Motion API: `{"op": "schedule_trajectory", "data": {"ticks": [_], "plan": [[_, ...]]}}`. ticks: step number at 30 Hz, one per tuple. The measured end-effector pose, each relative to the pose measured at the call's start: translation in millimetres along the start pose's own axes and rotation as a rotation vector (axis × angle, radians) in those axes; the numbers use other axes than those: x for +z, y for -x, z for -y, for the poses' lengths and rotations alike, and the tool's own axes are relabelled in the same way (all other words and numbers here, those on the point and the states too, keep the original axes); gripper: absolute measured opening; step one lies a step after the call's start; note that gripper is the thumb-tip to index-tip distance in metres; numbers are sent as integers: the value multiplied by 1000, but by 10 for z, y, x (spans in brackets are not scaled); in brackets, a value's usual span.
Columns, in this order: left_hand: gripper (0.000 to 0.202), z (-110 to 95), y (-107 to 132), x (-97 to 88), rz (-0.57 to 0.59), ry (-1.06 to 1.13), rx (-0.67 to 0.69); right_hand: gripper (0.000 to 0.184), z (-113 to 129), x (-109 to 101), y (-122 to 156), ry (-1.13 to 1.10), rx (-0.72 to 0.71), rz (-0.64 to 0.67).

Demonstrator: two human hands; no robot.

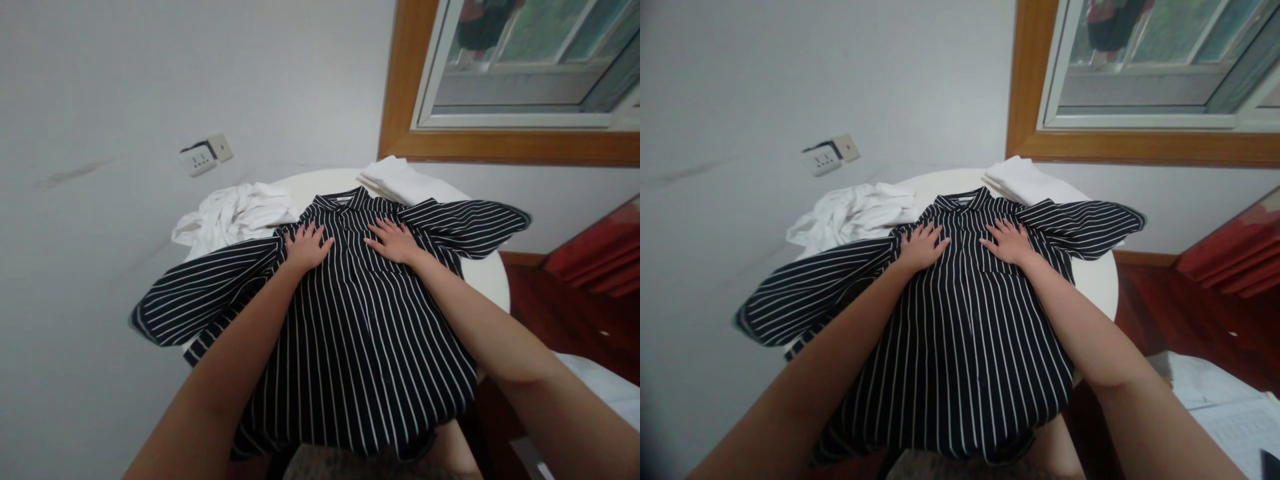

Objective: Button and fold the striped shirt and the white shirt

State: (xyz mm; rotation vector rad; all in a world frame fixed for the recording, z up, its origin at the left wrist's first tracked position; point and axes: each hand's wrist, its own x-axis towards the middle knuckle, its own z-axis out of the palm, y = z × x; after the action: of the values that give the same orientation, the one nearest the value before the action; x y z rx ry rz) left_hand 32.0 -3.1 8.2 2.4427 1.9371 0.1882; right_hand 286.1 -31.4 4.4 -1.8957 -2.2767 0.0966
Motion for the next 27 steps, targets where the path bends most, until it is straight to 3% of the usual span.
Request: {"op": "schedule_trajectory", "data": {"ticks": [5,12,19,24,27], "plan": [[86,197,-22,-50,-7,5,-89,76,-140,-2,-25,44,-17,16],[86,257,-34,-75,-15,6,-83,71,-231,-37,110,57,-189,21],[64,262,-84,-11,-60,8,-88,71,-257,-74,135,54,-181,21],[56,145,-31,-68,-138,-65,-88,67,-76,-192,20,49,-179,-9],[47,10,45,-154,-247,-105,-19,55,148,-102,-5,19,-149,-67]]}}
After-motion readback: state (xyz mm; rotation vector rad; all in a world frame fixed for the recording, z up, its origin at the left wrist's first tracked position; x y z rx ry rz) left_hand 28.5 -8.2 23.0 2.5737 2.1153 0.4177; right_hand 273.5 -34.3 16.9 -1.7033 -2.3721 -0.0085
